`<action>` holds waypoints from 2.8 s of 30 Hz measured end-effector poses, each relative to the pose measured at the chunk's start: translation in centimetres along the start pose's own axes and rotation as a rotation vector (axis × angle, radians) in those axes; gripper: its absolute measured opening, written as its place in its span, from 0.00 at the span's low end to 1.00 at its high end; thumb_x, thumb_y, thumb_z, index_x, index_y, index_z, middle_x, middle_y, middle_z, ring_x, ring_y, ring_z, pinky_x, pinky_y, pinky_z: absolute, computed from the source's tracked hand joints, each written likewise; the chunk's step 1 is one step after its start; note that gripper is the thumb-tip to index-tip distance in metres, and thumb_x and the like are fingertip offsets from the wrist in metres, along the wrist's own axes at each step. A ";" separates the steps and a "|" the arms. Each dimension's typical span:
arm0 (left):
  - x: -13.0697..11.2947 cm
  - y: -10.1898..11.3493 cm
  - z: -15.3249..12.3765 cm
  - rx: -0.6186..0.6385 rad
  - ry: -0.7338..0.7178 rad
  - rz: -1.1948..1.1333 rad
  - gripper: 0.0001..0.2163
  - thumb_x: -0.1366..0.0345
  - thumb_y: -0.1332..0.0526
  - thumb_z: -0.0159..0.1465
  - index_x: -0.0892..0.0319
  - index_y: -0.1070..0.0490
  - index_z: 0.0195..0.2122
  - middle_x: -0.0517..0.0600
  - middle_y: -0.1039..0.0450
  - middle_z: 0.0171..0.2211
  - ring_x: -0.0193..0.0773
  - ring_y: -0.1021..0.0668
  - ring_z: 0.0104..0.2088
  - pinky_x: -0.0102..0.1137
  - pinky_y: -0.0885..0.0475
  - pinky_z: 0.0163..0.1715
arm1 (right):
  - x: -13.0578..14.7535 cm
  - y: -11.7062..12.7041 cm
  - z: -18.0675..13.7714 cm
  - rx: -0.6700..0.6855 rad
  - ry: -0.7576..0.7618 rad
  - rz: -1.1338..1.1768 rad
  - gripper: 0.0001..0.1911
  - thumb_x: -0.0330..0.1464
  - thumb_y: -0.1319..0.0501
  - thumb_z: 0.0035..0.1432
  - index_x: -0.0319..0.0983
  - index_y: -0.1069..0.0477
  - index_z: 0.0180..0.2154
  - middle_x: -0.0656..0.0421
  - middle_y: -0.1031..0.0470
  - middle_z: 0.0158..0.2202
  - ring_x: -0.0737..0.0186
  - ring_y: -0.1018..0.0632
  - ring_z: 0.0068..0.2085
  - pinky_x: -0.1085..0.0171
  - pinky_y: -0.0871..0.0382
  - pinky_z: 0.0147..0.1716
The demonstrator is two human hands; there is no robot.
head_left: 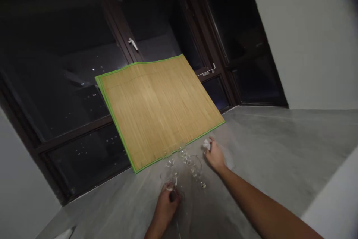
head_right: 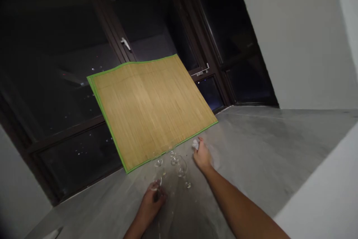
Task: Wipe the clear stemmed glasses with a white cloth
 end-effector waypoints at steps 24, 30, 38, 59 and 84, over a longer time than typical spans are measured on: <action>-2.6 -3.4 2.7 0.265 0.159 0.734 0.28 0.57 0.57 0.66 0.57 0.40 0.65 0.51 0.46 0.68 0.45 0.46 0.69 0.49 0.58 0.67 | 1.1 -0.3 0.0 0.086 -0.060 -0.015 0.29 0.28 0.46 0.60 0.36 0.46 0.62 0.51 0.23 0.47 0.55 0.22 0.45 0.65 0.36 0.41; -2.3 -3.3 2.7 0.275 0.186 0.696 0.29 0.58 0.57 0.65 0.58 0.44 0.67 0.52 0.47 0.69 0.44 0.47 0.69 0.47 0.58 0.67 | 0.5 -0.7 -0.1 0.079 -0.047 -0.035 0.29 0.30 0.47 0.60 0.36 0.47 0.62 0.51 0.23 0.46 0.55 0.21 0.44 0.65 0.35 0.38; -2.4 -3.1 2.6 0.241 0.192 0.640 0.30 0.59 0.55 0.64 0.56 0.47 0.68 0.49 0.49 0.69 0.44 0.51 0.70 0.48 0.61 0.67 | 0.4 -0.8 -0.1 0.082 -0.059 -0.009 0.28 0.31 0.47 0.60 0.35 0.46 0.62 0.50 0.24 0.49 0.53 0.22 0.46 0.62 0.34 0.43; -2.5 -3.2 3.3 0.249 0.227 0.706 0.28 0.52 0.53 0.67 0.55 0.43 0.66 0.55 0.43 0.67 0.46 0.44 0.68 0.42 0.51 0.65 | 1.3 -0.1 -0.3 0.139 -0.090 -0.084 0.29 0.28 0.46 0.61 0.35 0.46 0.63 0.50 0.24 0.47 0.56 0.24 0.47 0.64 0.36 0.43; -1.4 3.5 -3.2 0.302 0.206 0.745 0.26 0.54 0.56 0.68 0.57 0.38 0.63 0.53 0.42 0.67 0.43 0.43 0.68 0.39 0.52 0.66 | 1.2 0.1 -0.4 0.185 -0.097 -0.110 0.28 0.29 0.45 0.62 0.36 0.46 0.63 0.50 0.24 0.44 0.54 0.24 0.45 0.63 0.36 0.42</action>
Point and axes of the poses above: each hand's wrist, its own z-axis towards the middle knuckle, its own y-axis out of the back of the hand, x = y × z, the point moved 2 cm from there along z, towards the middle knuckle
